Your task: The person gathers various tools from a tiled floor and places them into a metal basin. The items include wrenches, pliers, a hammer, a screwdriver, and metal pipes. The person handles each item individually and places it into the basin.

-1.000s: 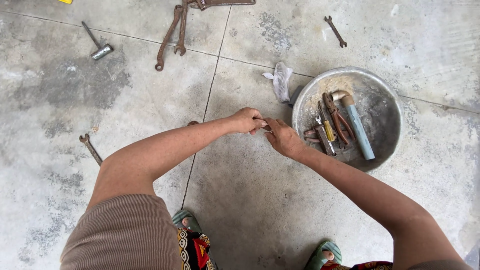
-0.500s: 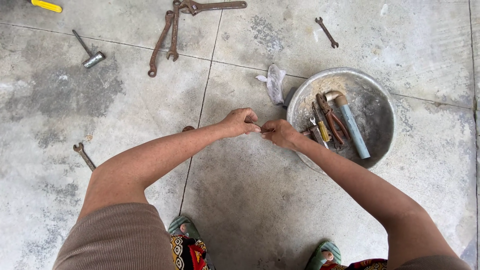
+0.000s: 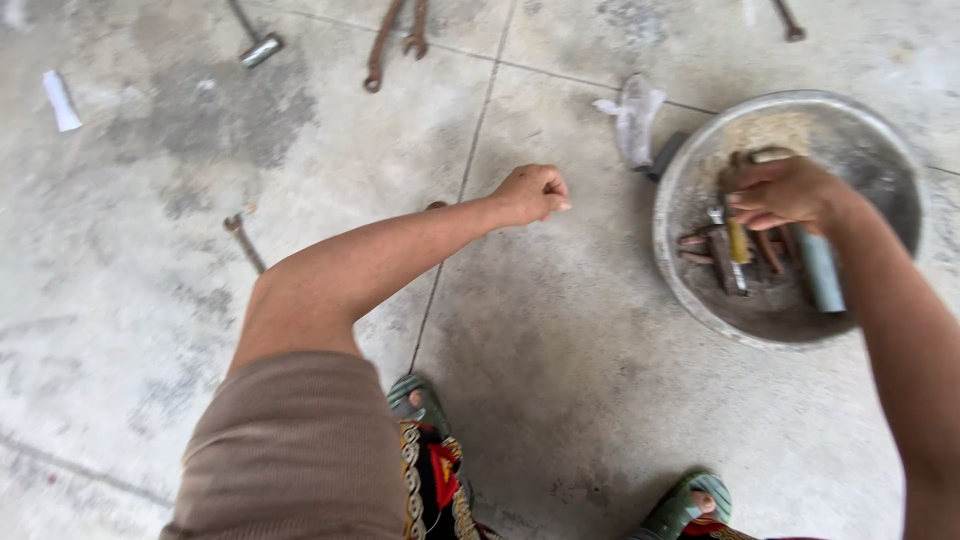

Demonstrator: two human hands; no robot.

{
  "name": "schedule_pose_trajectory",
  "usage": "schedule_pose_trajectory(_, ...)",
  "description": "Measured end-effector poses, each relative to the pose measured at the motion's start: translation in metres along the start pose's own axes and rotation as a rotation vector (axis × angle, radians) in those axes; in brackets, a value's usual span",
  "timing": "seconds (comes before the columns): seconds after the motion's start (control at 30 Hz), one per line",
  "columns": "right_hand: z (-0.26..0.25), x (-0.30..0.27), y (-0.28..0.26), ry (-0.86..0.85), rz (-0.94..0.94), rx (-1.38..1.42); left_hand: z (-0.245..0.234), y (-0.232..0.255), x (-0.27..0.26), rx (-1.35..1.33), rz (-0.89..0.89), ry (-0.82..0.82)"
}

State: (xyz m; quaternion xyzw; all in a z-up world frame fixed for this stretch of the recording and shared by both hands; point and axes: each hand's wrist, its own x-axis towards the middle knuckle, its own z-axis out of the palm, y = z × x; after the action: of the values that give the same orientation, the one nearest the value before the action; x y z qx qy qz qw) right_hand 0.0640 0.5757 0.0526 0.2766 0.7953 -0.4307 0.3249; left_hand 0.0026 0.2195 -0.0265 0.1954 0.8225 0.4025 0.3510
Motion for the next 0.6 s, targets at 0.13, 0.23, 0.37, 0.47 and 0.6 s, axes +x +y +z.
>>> schedule_pose_trajectory(0.13,-0.011,0.102,0.096,0.105,0.003,-0.036,-0.028,-0.050,0.012,0.078,0.032,0.143)
schedule_pose_trajectory(0.23,-0.039,0.189,0.161,0.075,-0.278,-0.013,-0.055,-0.075,0.014,0.314,0.006,0.194)
schedule_pose_trajectory(0.37,-0.004,0.122,0.079,0.249,-0.248,-0.164,-0.075,-0.106,0.004,0.448,-0.056,0.180)
schedule_pose_trajectory(0.47,0.031,0.064,0.020,0.191,-0.336,-0.095,-0.075,-0.151,0.004,0.612,-0.050,0.103)
schedule_pose_trajectory(0.6,0.101,0.040,-0.021,-0.119,-0.327,0.187,-0.076,-0.161,-0.014,0.946,-0.111,0.026)
